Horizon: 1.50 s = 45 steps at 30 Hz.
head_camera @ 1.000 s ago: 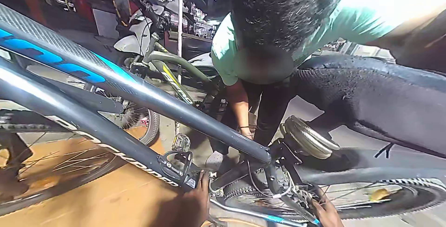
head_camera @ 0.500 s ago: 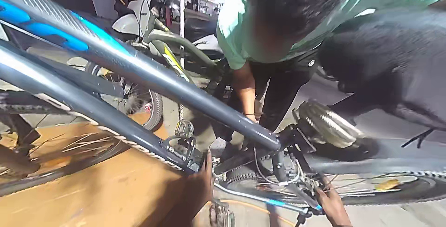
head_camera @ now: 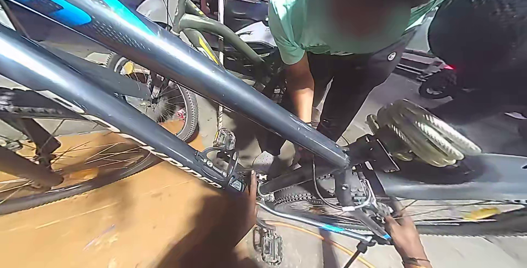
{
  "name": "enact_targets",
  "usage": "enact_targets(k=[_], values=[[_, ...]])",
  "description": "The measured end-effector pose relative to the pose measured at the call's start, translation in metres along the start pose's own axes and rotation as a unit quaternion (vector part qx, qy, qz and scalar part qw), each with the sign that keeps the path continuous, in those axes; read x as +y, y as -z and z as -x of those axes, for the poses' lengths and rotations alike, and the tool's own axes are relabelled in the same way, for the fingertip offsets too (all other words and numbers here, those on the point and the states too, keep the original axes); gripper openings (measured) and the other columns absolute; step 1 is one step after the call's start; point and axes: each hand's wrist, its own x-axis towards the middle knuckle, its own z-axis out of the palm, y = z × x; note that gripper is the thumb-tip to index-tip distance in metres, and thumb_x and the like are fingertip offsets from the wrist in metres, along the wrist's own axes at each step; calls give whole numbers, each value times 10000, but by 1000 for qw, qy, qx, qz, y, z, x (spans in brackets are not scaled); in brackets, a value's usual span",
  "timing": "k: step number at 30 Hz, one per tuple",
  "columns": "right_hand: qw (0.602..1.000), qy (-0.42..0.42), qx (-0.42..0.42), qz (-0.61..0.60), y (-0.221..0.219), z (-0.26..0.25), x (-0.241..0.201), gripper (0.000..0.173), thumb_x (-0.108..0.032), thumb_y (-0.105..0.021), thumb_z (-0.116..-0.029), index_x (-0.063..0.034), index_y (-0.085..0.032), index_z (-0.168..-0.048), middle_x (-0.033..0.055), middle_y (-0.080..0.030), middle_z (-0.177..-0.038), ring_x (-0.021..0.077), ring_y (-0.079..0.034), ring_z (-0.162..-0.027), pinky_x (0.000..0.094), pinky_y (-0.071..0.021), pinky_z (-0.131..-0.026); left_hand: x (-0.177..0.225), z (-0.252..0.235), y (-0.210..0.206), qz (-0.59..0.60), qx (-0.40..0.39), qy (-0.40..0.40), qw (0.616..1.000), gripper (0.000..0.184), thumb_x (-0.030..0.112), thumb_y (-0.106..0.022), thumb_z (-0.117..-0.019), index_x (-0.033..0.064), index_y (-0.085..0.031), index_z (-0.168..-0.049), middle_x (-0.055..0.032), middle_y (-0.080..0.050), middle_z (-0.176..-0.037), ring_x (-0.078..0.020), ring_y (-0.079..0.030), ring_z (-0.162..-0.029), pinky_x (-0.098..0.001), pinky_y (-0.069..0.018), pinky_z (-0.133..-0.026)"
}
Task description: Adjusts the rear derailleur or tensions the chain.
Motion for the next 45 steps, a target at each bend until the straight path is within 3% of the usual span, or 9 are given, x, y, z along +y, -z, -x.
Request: enact_targets(k=[4, 8, 13, 18, 22, 27, 39, 43, 45], values=[[1000, 3, 3, -5, -1, -2, 1, 607, -105, -533, -868, -21, -469, -1466, 139, -639, -1307, 108, -636, -1120, 323, -524, -967, 4, 1, 6, 26, 30, -2, 999, 1037, 296, -664, -953, 149, 92, -1648, -180, -453, -1556, -292, -737, -878, -488, -592, -743], [1000, -11, 3, 0, -2, 0, -1, 602, -88, -532, -877, -17, -465, -1472, 157, -633, -1313, 127, -635, -1122, 345, -521, -969, 5, 0, 16, 38, 17, 18, 999, 1027, 295, -658, -957, 153, 88, -1649, -187, -577, -1422, -327, -731, -910, -516, -581, -810], [1000, -15, 5, 4, 1, -3, 2, 589, -92, -538, -860, -33, -497, -1445, 139, -656, -1272, 147, -653, -1087, 388, -540, -937, 5, 3, 10, 13, 26, 2, 1000, 1000, 307, -666, -954, 147, 26, -1658, -149, -467, -1563, -315, -740, -902, -518, -588, -769], [1000, -5, 0, 0, 0, -3, -4, 608, -85, -536, -874, -52, -477, -1479, 114, -663, -1290, 117, -651, -1106, 343, -534, -957, 2, 7, 9, -13, -17, 6, 1000, 983, 379, -641, -971, 191, 35, -1660, -188, -686, -1233, -376, -729, -894, -572, -577, -778], [1000, 0, -17, 6, 2, -3, -5, 636, -61, -526, -906, -62, -423, -1534, 159, -609, -1385, 198, -625, -1213, 412, -521, -1027, 2, 10, 7, -21, 9, 5, 1000, 920, 372, -594, -992, 181, 5, -1663, -191, -643, -1339, -361, -734, -892, -560, -583, -785], [999, 13, -29, -5, 5, -7, 1, 776, -54, -541, -895, -21, -230, -1605, 118, -565, -1455, 129, -580, -1283, 332, -484, -1093, -3, 14, -6, -47, 68, -13, 997, 900, 415, -542, -980, 180, -3, -1662, -142, -716, -1161, -322, -729, -779, -567, -588, -694], [999, 4, -32, 25, 7, -11, 6, 689, -121, -543, -911, -48, -348, -1567, 109, -612, -1402, 129, -607, -1250, 371, -493, -1080, -16, 5, -7, 24, 62, -18, 998, 917, 487, -617, -943, 225, -114, -1664, -110, -754, -985, -339, -727, -842, -601, -567, -759], [997, -34, -27, 67, 9, 1, -7, 696, -83, -547, -963, 4, -270, -1595, 261, -500, -1492, 299, -534, -1360, 469, -427, -1146, -20, 10, -21, 39, 88, -20, 995, 874, 531, -566, -962, 276, -107, -1660, -72, -748, -1053, -277, -731, -856, -563, -591, -758], [998, -17, -30, 48, 1, 1, -9, 706, -108, -545, -932, 0, -293, -1583, 235, -532, -1465, 256, -570, -1316, 433, -467, -1107, -26, 12, -23, 52, 119, -36, 991, 848, 478, -569, -974, 221, -139, -1659, -52, -752, -1006, -243, -732, -802, -524, -603, -717]])
